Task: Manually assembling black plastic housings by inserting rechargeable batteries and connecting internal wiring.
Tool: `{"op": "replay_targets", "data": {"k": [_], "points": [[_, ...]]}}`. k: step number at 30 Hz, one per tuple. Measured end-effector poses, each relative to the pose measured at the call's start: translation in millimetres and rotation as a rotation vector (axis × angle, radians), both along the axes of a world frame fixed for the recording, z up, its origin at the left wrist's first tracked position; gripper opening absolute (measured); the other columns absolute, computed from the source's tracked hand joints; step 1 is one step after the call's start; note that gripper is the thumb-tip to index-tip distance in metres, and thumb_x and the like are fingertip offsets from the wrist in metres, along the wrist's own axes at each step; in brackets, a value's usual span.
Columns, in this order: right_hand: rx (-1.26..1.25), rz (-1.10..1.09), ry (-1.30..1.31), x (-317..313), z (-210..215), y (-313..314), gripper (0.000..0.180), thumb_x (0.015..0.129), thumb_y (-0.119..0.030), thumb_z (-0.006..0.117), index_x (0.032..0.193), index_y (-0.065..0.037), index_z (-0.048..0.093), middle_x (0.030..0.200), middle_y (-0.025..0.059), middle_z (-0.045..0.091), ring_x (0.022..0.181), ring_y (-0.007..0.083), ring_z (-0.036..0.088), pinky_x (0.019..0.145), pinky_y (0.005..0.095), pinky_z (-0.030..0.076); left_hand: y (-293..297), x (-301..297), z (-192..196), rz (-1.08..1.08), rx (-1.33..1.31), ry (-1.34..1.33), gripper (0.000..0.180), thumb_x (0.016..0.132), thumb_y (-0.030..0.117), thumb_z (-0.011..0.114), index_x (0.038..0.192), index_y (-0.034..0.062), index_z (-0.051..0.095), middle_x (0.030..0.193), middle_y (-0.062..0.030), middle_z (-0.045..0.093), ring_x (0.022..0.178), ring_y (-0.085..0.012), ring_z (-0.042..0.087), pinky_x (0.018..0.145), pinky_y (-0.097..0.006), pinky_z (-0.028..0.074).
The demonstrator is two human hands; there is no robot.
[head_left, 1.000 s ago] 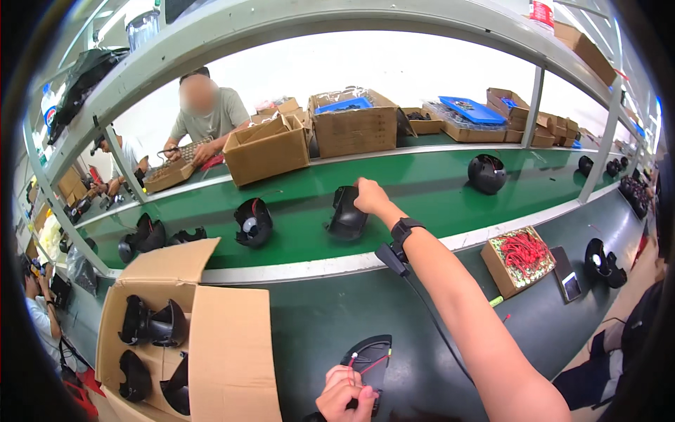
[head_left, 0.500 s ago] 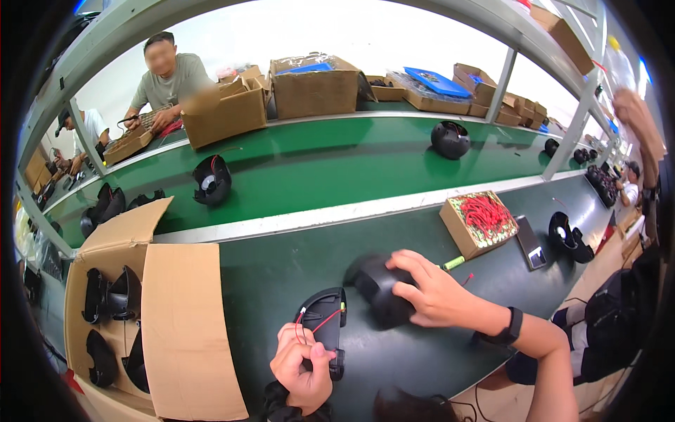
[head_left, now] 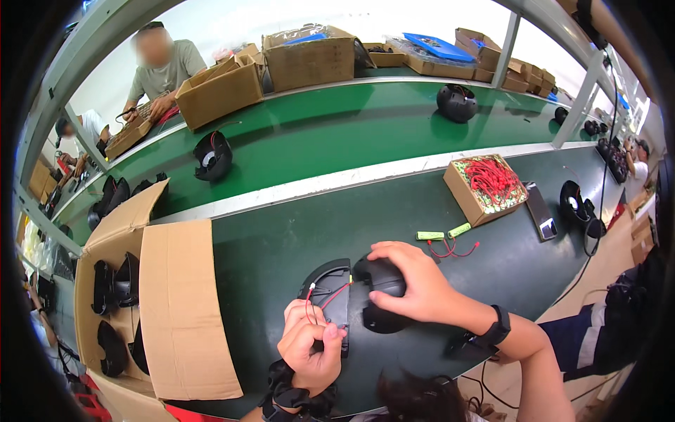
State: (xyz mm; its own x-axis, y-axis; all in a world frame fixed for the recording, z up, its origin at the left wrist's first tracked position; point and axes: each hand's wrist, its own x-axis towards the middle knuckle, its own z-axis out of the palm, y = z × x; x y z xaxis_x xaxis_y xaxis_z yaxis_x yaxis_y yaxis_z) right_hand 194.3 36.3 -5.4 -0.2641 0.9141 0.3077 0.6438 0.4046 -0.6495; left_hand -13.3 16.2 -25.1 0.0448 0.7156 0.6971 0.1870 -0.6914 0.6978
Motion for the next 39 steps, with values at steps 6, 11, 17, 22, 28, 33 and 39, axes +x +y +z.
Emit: {"op": "replay_targets", "data": {"k": [6,11,17,22,28,33,39], "points": [[-0.232,0.082,1.093,22,-39,-21,0.056,0.078,-0.015,0.058,0.125,-0.002,0.032,0.139,0.0202,0.035,0.134,0.0277,0.031,0.112,0.0410,0.019,-3,5,1,0.019,-0.014,-0.004,0.028,0.088,0.007,0.053,0.060,0.0045,0.049,0.053,-0.0031,0.055,0.059,-0.0173,0.042,0.080,-0.038,0.039],[-0.211,0.294,0.830,-2,-40,-38,0.059,0.081,-0.007,0.050,0.130,-0.004,0.017,0.148,0.0261,0.015,0.141,0.0354,0.014,0.113,0.0468,0.008,-7,11,1,-0.055,-0.036,-0.024,0.020,0.083,0.004,0.061,0.064,0.0050,0.055,0.057,-0.0012,0.059,0.060,-0.0192,0.050,0.077,-0.038,0.042],[-0.260,0.204,0.732,-3,-32,-37,0.067,0.088,-0.012,0.048,0.143,0.003,0.014,0.149,0.0218,0.021,0.139,0.0320,0.023,0.113,0.0414,0.016,-9,13,3,-0.026,-0.022,0.015,0.023,0.084,0.009,0.064,0.063,0.0056,0.056,0.056,-0.0011,0.058,0.060,-0.0191,0.050,0.073,-0.038,0.041],[-0.245,0.155,0.689,-5,-33,-36,0.061,0.090,-0.016,0.048,0.142,0.005,0.024,0.146,0.0207,0.029,0.136,0.0316,0.029,0.112,0.0395,0.022,-9,15,7,-0.026,-0.019,0.079,0.032,0.091,0.014,0.053,0.060,0.0075,0.047,0.052,-0.0016,0.057,0.057,-0.0158,0.040,0.075,-0.038,0.036],[-0.234,0.158,0.660,-1,-34,-35,0.063,0.090,-0.017,0.048,0.142,0.004,0.022,0.145,0.0210,0.030,0.135,0.0322,0.030,0.112,0.0396,0.022,-13,15,4,-0.008,-0.033,0.064,0.025,0.083,0.009,0.066,0.061,0.0063,0.056,0.054,-0.0010,0.051,0.062,-0.0184,0.050,0.073,-0.037,0.040],[-0.273,0.256,0.620,6,-30,-35,0.070,0.090,-0.025,0.054,0.143,0.003,0.018,0.144,0.0211,0.026,0.134,0.0329,0.030,0.111,0.0405,0.022,-12,14,5,0.003,-0.046,0.049,0.026,0.084,0.009,0.064,0.060,0.0062,0.055,0.054,-0.0021,0.052,0.060,-0.0188,0.050,0.073,-0.037,0.041],[-0.301,0.520,0.416,37,-23,-9,0.078,0.087,-0.047,0.060,0.139,0.002,0.026,0.135,0.0182,0.034,0.129,0.0308,0.035,0.109,0.0415,0.026,-9,1,0,-0.065,-0.067,0.032,0.027,0.080,0.007,0.063,0.054,0.0058,0.056,0.054,-0.0034,0.052,0.059,-0.0176,0.052,0.074,-0.036,0.043]]}}
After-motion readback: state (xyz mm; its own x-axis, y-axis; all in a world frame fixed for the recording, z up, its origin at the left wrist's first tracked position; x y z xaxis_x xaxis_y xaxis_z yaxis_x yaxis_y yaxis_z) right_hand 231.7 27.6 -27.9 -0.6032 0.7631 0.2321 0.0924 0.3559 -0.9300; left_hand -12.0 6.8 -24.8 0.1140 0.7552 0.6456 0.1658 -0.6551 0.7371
